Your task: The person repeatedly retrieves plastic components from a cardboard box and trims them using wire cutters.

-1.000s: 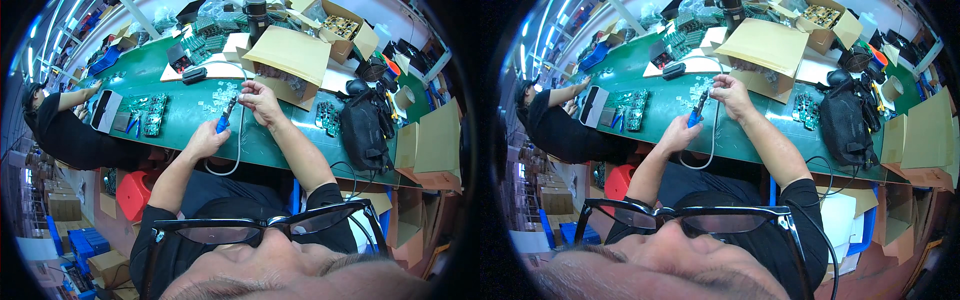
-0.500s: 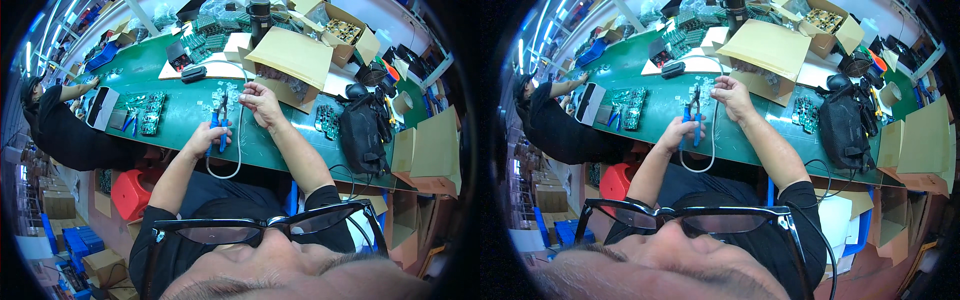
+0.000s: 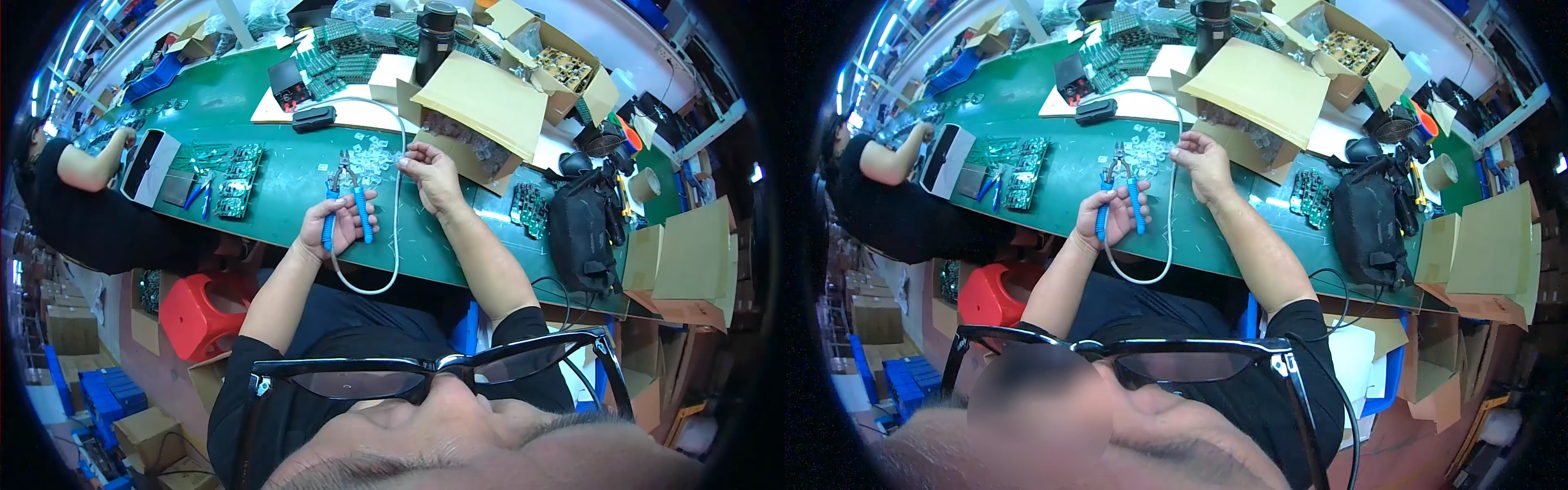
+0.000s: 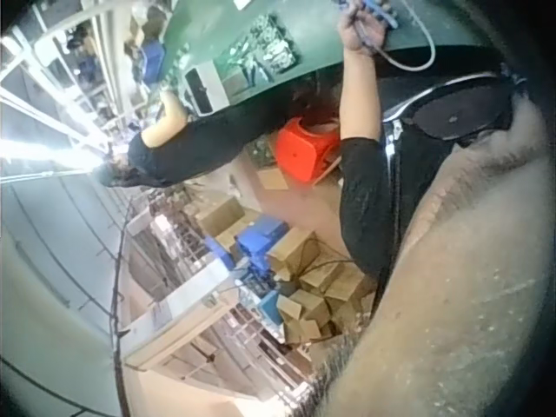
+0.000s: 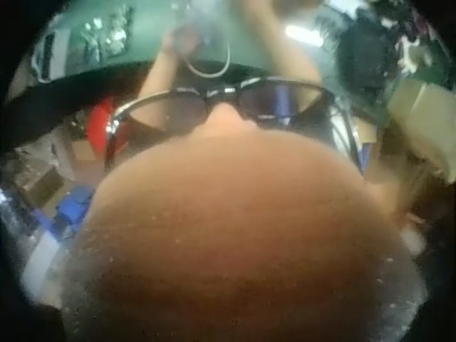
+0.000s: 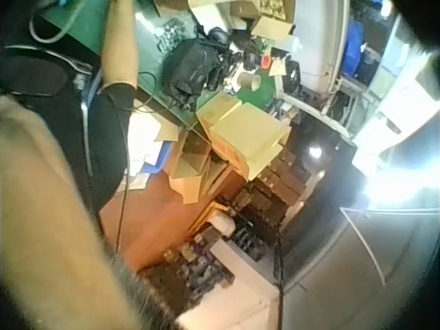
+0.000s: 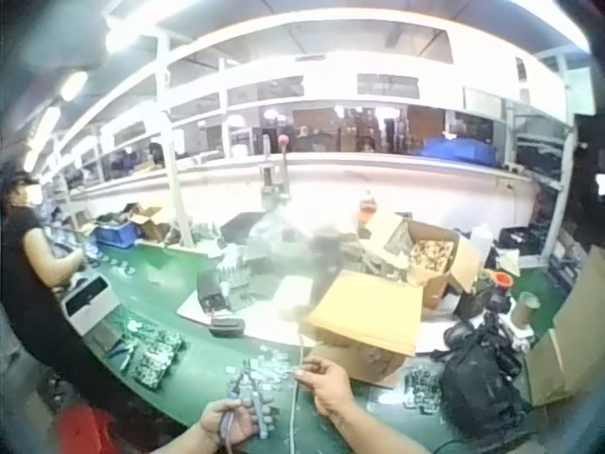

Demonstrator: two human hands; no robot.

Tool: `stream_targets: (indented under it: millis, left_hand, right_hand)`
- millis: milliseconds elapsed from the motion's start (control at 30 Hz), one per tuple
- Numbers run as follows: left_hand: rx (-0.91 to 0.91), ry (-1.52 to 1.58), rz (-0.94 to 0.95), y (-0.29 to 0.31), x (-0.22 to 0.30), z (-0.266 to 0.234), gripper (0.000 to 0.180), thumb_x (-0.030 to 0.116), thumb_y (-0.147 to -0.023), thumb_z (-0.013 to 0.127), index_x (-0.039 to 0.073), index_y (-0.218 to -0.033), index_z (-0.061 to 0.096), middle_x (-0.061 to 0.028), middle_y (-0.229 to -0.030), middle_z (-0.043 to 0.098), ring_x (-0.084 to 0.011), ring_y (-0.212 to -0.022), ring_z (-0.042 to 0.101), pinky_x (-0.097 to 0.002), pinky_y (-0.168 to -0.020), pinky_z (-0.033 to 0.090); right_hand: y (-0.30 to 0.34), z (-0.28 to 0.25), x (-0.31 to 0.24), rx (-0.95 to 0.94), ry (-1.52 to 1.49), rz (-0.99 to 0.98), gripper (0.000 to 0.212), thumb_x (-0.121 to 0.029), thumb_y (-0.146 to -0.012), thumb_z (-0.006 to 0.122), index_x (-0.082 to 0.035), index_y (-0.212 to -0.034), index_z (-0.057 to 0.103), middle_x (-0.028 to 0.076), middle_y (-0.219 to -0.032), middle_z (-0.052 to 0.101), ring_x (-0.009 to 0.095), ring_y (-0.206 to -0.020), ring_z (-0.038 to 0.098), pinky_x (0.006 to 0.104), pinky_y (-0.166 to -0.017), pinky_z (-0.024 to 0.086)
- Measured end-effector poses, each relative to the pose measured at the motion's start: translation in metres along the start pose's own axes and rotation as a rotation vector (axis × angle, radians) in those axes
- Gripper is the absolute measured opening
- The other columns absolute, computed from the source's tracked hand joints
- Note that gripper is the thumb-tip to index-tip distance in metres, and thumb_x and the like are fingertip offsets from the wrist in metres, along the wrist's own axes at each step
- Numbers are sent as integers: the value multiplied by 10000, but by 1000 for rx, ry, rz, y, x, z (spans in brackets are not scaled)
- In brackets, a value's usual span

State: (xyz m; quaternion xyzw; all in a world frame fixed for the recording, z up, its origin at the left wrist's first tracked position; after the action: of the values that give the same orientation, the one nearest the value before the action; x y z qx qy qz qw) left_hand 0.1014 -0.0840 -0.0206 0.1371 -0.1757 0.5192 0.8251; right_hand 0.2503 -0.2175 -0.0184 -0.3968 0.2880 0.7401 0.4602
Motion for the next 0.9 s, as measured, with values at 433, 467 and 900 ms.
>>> stream_targets:
  millis: [433,467,900]
  left_hand:
    - [50,-29,-73,2,-5,-9,646,274,-952,610,-75,-1482,487,-201,-1239,690,-343,-1149,681,-526,-1125,478]
    - [45,-28,-75,-1,-5,-8,646,274,-952,610,-75,-1482,487,-201,-1239,690,-343,-1149,681,-526,-1125,478]
    - [43,-63,-65,4,-4,-7,650,281,-948,611,-70,-1481,490,-200,-1232,692,-339,-1160,674,-523,-1133,471]
  right_hand:
    - [-10,-13,-78,187,1509,-584,501,-48,-908,548,-9,-1404,607,224,-1498,548,407,-1371,547,457,-1153,452]
    - [-19,-22,-70,186,1542,-522,520,-62,-928,547,-44,-1447,564,192,-1486,526,412,-1372,521,475,-1141,448]
    - [-33,-43,-60,220,1572,-480,166,-149,-962,627,-22,-1052,684,163,-1189,635,384,-1090,660,476,-939,546]
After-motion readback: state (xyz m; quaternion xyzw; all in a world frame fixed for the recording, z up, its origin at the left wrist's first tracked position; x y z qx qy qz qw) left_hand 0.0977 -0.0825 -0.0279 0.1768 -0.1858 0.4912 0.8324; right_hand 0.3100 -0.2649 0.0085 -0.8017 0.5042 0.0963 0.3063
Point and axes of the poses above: each hand's wrist, its own y-axis away from the middle knuckle, its own z-axis out of the palm, x = y × z, the point moved 10 cm from there along -y, towards the middle knuckle
